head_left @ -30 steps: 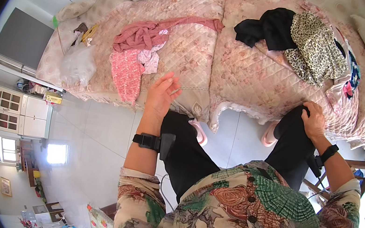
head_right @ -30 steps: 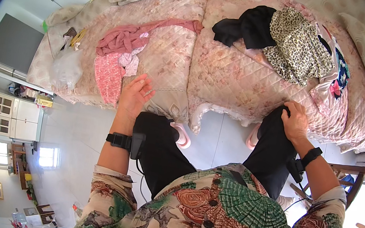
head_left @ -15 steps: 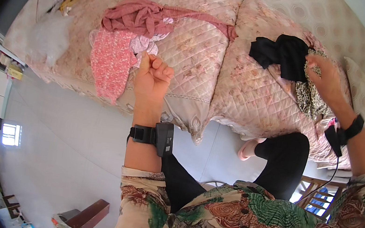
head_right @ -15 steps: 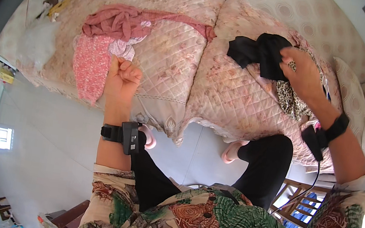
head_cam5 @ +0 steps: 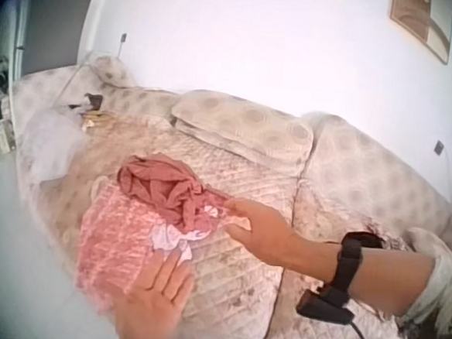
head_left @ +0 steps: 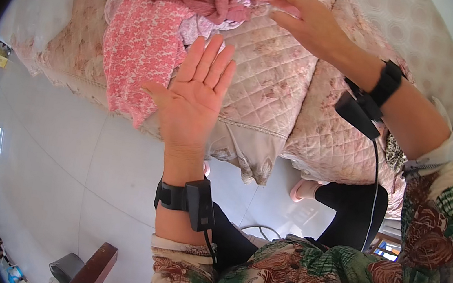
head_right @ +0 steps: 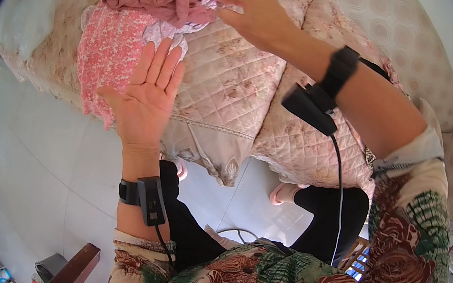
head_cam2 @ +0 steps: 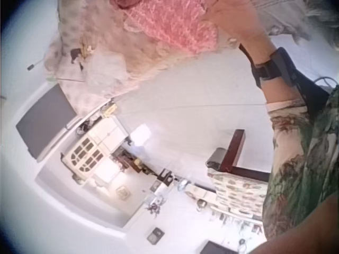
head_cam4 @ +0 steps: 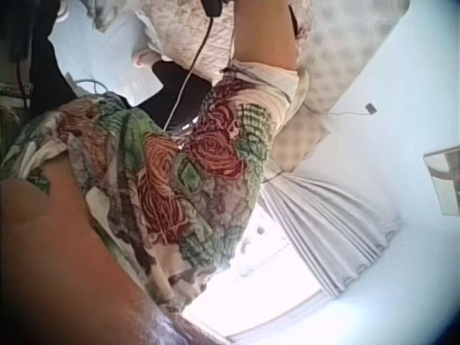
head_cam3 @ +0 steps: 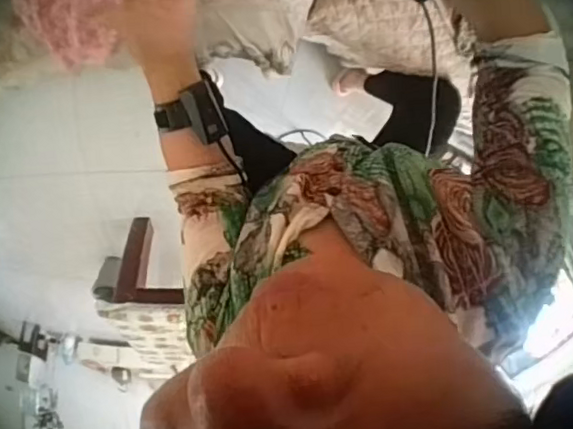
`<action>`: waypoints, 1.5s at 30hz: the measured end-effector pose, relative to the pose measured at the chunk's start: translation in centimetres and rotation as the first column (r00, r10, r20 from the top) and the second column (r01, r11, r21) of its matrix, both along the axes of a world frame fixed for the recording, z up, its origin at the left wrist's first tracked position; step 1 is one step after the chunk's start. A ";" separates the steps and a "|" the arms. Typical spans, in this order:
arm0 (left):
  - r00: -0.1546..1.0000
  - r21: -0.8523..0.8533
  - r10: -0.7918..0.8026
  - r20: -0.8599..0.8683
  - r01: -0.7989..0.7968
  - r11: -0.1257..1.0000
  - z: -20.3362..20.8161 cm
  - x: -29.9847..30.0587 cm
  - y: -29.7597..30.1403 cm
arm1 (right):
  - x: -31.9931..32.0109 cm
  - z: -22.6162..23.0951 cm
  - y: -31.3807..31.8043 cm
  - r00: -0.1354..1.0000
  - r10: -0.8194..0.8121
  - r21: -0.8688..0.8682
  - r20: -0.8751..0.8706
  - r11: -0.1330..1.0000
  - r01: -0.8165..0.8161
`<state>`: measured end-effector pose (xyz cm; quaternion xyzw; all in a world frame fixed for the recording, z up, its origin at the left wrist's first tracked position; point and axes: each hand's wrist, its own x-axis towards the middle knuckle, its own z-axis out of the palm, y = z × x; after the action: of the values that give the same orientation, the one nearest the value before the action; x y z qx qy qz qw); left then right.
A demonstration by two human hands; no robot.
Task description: Sort various items of clothing piled on a bed into separate groups.
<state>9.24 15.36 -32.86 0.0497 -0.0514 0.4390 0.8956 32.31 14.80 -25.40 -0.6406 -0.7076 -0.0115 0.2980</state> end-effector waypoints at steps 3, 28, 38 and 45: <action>0.999 -0.007 0.021 -0.030 -0.021 1.000 0.3 -1.2 0.5 | -4.8 -0.3 4.0 0.924 0.178 0.011 -0.339 0.983 -0.185; 0.873 -0.054 -0.061 -0.484 0.040 0.998 -1.9 1.6 0.3 | -6.4 -1.8 -15.4 0.681 -0.135 -0.504 -0.719 0.777 -0.378; 0.785 0.099 -0.107 -0.610 0.210 0.973 -1.0 3.4 -1.8 | -3.4 -5.6 -7.4 0.982 0.182 -0.156 -0.056 0.970 -0.189; 0.735 0.246 0.125 -0.667 0.059 0.967 -0.7 2.1 -0.9 | -2.4 -3.5 -7.8 0.958 0.000 -0.460 -0.288 0.877 -0.138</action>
<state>11.35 14.42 -33.57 0.3197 0.2239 0.3964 0.8310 29.93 7.00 -28.90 -0.6633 -0.6621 0.2633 0.2289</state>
